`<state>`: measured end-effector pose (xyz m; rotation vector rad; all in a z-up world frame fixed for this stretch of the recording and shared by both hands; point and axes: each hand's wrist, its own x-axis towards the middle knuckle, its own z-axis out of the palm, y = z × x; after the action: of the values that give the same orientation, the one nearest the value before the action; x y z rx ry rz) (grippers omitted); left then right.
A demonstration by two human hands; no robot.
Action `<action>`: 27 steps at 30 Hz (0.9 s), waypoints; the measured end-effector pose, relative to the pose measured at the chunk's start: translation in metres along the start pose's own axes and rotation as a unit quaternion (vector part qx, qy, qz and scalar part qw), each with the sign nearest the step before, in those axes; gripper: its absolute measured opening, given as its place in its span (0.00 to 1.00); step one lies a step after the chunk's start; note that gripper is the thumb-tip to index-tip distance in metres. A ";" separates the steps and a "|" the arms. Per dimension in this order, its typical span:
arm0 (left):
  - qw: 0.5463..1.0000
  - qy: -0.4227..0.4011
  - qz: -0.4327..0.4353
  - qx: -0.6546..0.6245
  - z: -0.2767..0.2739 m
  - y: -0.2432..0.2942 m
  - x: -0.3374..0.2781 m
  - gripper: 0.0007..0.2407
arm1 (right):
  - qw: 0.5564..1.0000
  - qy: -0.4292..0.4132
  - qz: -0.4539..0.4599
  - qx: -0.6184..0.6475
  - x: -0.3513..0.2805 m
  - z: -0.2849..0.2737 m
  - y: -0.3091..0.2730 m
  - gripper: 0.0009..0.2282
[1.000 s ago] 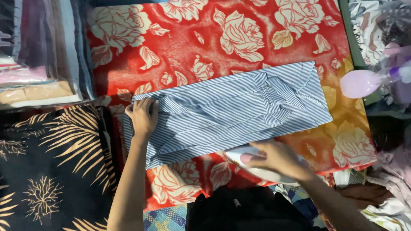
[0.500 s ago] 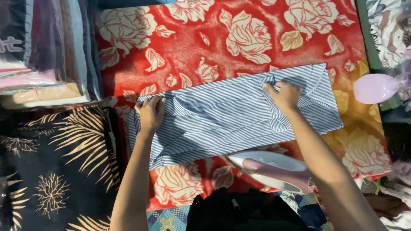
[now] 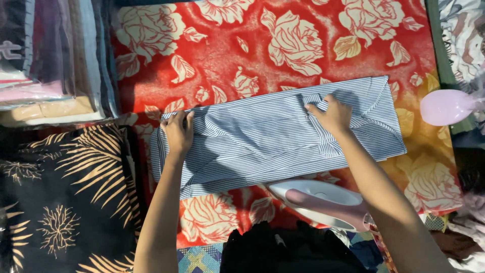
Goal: The person irons a striped shirt laid out on a floral-patterned surface. They fold the shirt's sleeves and body, then iron the folded garment to smooth the fabric. The shirt is then folded into a compact rectangle and ironed again.
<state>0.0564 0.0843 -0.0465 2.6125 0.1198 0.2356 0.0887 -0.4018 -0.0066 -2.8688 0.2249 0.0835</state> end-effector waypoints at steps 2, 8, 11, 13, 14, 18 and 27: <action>1.000 0.003 0.001 0.000 0.001 -0.003 -0.002 0.13 | 1.000 0.027 0.000 -0.011 0.002 0.007 0.012 0.26; 0.991 0.008 0.091 0.103 -0.006 0.002 0.013 0.14 | 0.993 0.084 -0.017 -0.087 0.003 0.006 0.032 0.25; 0.979 -0.002 0.136 0.153 -0.012 0.005 0.023 0.13 | 0.977 0.166 -0.074 -0.113 -0.003 -0.002 0.015 0.25; 0.975 -0.007 0.145 0.170 -0.012 0.002 0.029 0.13 | 0.954 0.244 -0.118 -0.131 -0.013 -0.014 -0.016 0.28; 0.972 0.002 0.150 0.180 -0.009 -0.002 0.030 0.12 | 0.950 0.228 -0.202 -0.067 -0.023 -0.023 -0.038 0.25; 0.968 0.017 0.170 0.185 -0.019 0.011 0.029 0.09 | 0.886 0.025 -0.461 0.044 -0.078 -0.024 -0.114 0.31; 0.971 0.134 0.082 0.178 -0.021 0.034 0.004 0.08 | 0.889 -0.117 -0.412 0.162 -0.118 -0.056 -0.078 0.09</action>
<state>0.0574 0.0652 -0.0104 2.9353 0.0398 0.6836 -0.0134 -0.3249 0.0765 -2.3535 -0.9267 0.1978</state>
